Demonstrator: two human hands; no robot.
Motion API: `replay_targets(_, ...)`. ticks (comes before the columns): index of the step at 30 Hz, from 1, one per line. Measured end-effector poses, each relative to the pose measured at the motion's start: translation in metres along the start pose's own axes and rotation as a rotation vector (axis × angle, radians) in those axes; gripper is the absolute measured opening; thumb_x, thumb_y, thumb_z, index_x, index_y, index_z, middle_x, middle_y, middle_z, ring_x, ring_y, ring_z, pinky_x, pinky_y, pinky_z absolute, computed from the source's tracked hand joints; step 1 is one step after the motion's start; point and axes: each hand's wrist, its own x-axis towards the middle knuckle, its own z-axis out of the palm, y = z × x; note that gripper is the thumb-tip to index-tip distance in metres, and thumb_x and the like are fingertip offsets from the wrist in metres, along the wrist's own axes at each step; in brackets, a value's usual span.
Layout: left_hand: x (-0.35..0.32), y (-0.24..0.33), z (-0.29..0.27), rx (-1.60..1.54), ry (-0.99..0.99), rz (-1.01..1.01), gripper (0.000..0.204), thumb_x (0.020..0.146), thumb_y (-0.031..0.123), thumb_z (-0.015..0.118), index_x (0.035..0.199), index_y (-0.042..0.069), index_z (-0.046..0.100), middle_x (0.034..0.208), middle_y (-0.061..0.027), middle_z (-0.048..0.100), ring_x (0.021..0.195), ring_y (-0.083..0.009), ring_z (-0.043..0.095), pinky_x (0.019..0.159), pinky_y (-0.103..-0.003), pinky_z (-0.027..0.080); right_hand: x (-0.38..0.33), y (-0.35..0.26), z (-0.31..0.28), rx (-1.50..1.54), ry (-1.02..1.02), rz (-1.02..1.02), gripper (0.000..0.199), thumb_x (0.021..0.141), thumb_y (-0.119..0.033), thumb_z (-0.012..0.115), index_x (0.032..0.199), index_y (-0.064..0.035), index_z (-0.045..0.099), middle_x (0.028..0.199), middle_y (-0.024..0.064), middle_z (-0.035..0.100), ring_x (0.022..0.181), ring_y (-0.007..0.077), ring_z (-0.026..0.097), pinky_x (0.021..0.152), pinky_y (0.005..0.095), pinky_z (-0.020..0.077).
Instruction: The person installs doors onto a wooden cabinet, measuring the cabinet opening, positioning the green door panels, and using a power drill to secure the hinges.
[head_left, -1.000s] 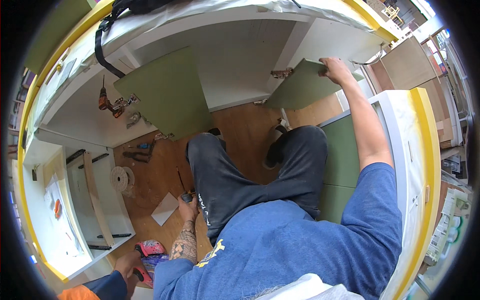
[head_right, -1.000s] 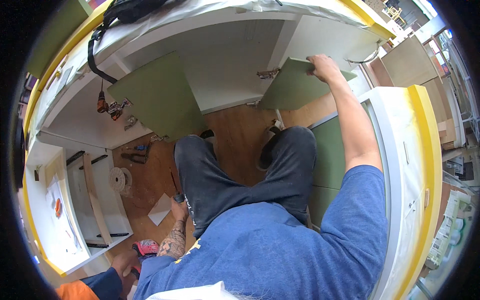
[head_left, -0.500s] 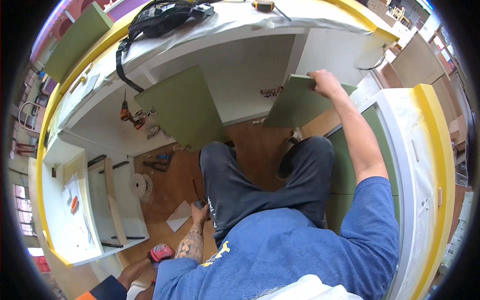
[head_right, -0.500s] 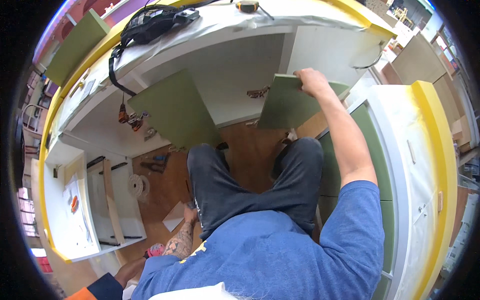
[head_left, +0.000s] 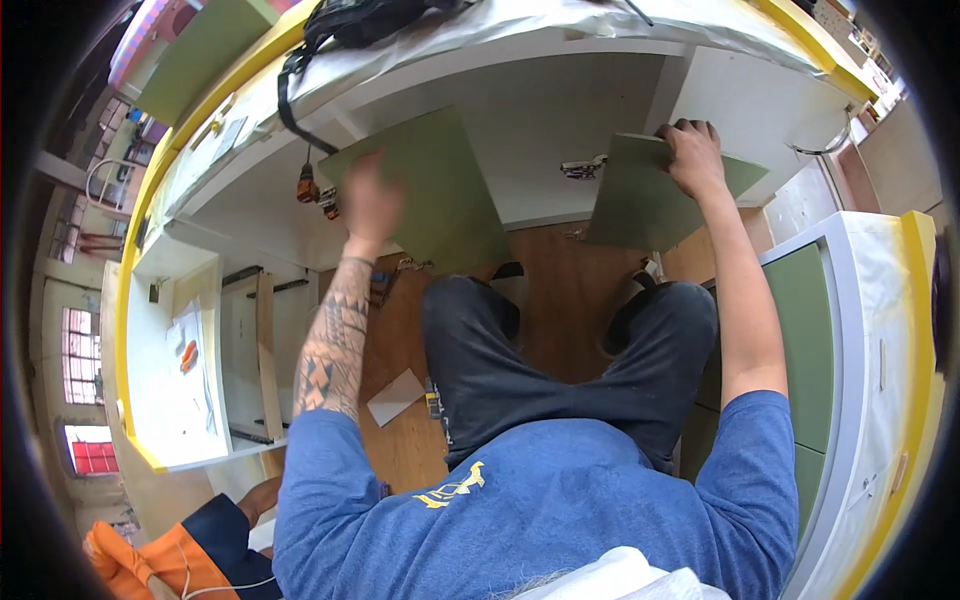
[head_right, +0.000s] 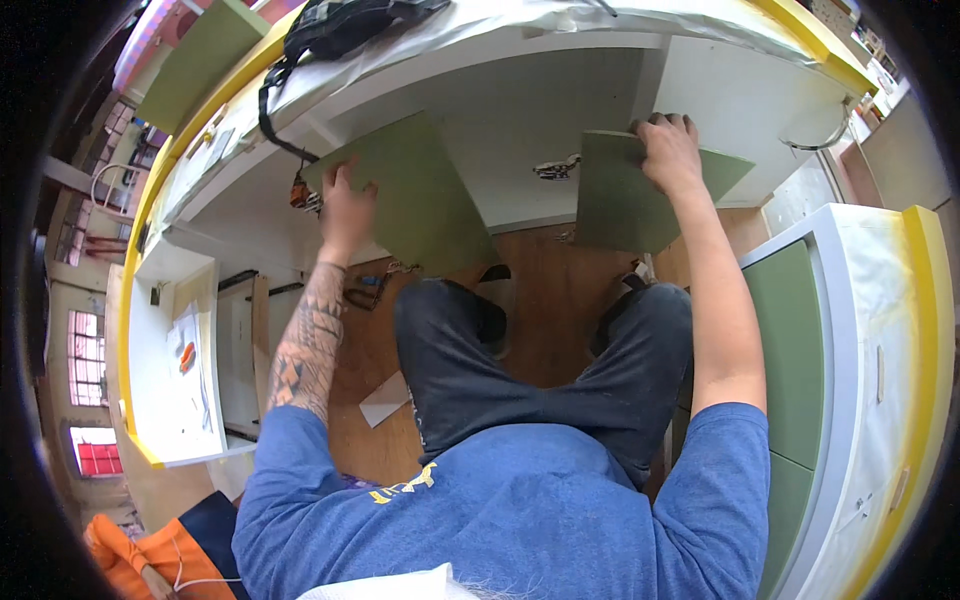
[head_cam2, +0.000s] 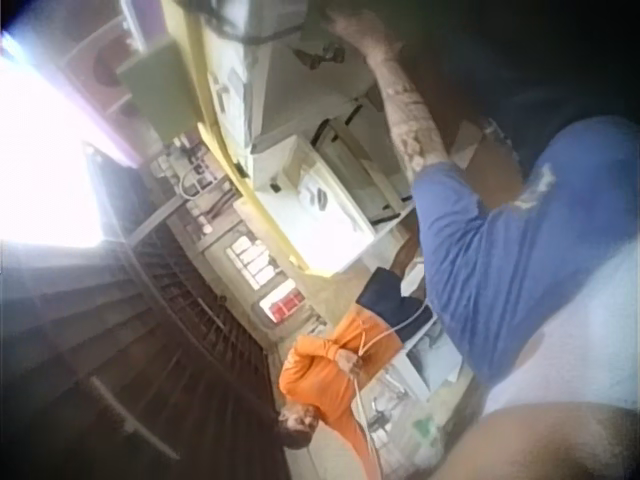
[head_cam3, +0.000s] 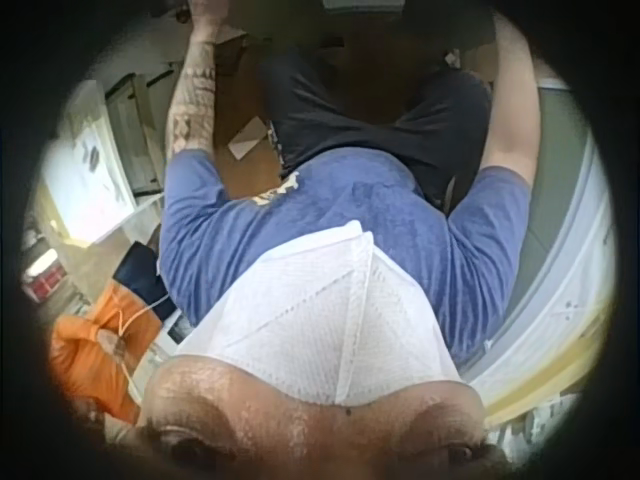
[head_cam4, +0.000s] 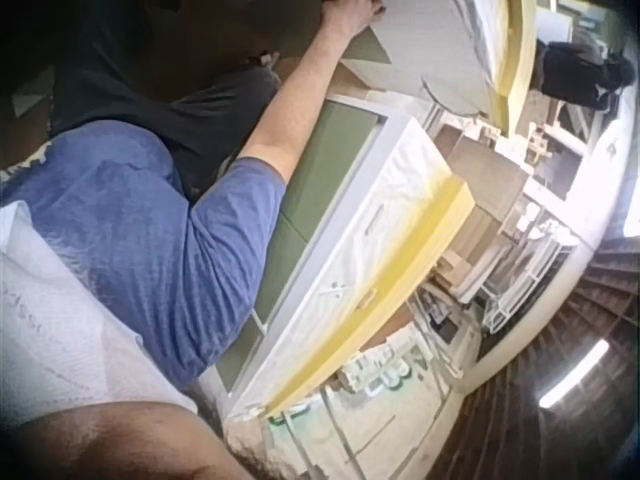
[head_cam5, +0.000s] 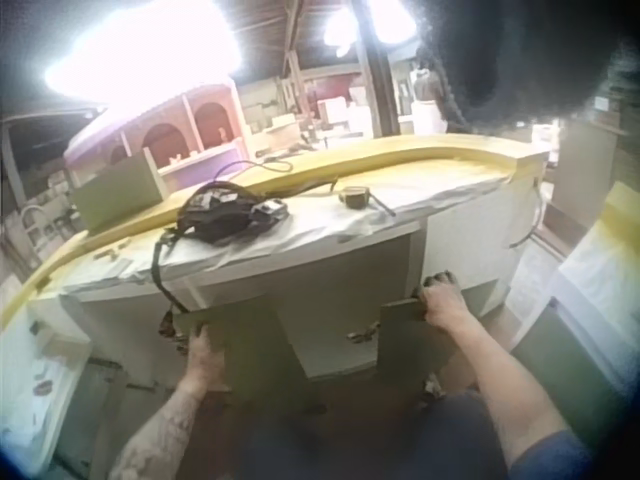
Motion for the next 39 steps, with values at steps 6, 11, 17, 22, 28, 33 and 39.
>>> replay_targets(6,0.058,-0.015,0.027,0.362,-0.068,0.033,0.07,0.089,0.032,0.075,0.151,0.013,0.051,0.147,-0.0203,0.052,0.139,-0.0424,0.047,0.12,-0.059,0.033,0.019,0.02,0.039,0.082,0.289,0.048,0.058,0.084,-0.014,0.084,0.138,-0.024,0.064,0.136,0.0132,0.059,0.136,0.0376,0.05,0.127,0.0595,0.0271)
replay_targets(11,0.05,-0.006,0.016,0.519,-0.209,-0.11,0.068,0.087,0.047,0.076,0.144,0.015,0.057,0.139,-0.0171,0.059,0.136,-0.0389,0.05,0.122,-0.06,0.029,0.038,0.03,0.056,0.093,0.376,-0.031,0.062,0.084,-0.015,0.084,0.141,-0.0246,0.061,0.145,0.0188,0.05,0.141,0.0418,0.043,0.125,0.0596,0.0286)
replay_targets(17,-0.024,0.043,-0.033,0.399,-0.139,0.015,0.052,0.076,0.036,0.088,0.115,0.008,0.067,0.111,-0.0159,0.066,0.114,-0.0363,0.06,0.108,-0.053,0.037,0.061,0.035,0.072,0.156,0.521,0.061,0.068,0.084,-0.016,0.087,0.144,-0.0284,0.06,0.158,0.0252,0.033,0.145,0.0513,0.032,0.12,0.059,0.0334)
replay_targets(22,-0.075,0.076,-0.039,0.38,-0.129,-0.028,0.046,0.074,0.033,0.088,0.108,0.011,0.067,0.101,-0.0106,0.064,0.107,-0.0322,0.06,0.11,-0.05,0.034,0.077,0.046,0.095,0.188,0.606,0.114,0.066,0.084,-0.018,0.08,0.145,-0.0322,0.06,0.16,0.029,0.03,0.147,0.0512,0.027,0.119,0.0634,0.0249)
replay_targets(28,-0.092,0.08,-0.039,0.359,-0.037,-0.038,0.053,0.087,0.066,0.071,0.1,0.014,0.07,0.092,-0.0041,0.062,0.098,-0.026,0.059,0.114,-0.049,0.03,0.075,0.017,0.12,0.289,0.818,-0.029,0.065,0.08,-0.022,0.081,0.142,-0.0233,0.062,0.153,0.0252,0.041,0.146,0.0464,0.033,0.119,0.0612,0.0236)
replay_targets(33,-0.096,0.08,-0.03,0.29,0.023,-0.115,0.072,0.091,0.083,0.055,0.093,0.013,0.072,0.087,-0.0031,0.06,0.092,-0.0237,0.059,0.116,-0.049,0.028,0.027,-0.098,0.156,0.406,0.112,-0.699,0.048,0.084,-0.021,0.08,0.131,-0.0141,0.067,0.146,0.0183,0.054,0.136,0.0399,0.053,0.113,0.055,0.0438)
replay_targets(39,-0.087,0.079,-0.033,0.308,-0.032,-0.099,0.058,0.072,0.065,0.087,0.102,0.017,0.073,0.091,-0.0011,0.061,0.095,-0.0213,0.058,0.115,-0.049,0.028,0.012,-0.162,0.186,0.466,-0.746,-0.598,0.042,0.093,-0.021,0.072,0.134,-0.0115,0.067,0.146,0.0161,0.058,0.132,0.0354,0.06,0.114,0.0517,0.0466)
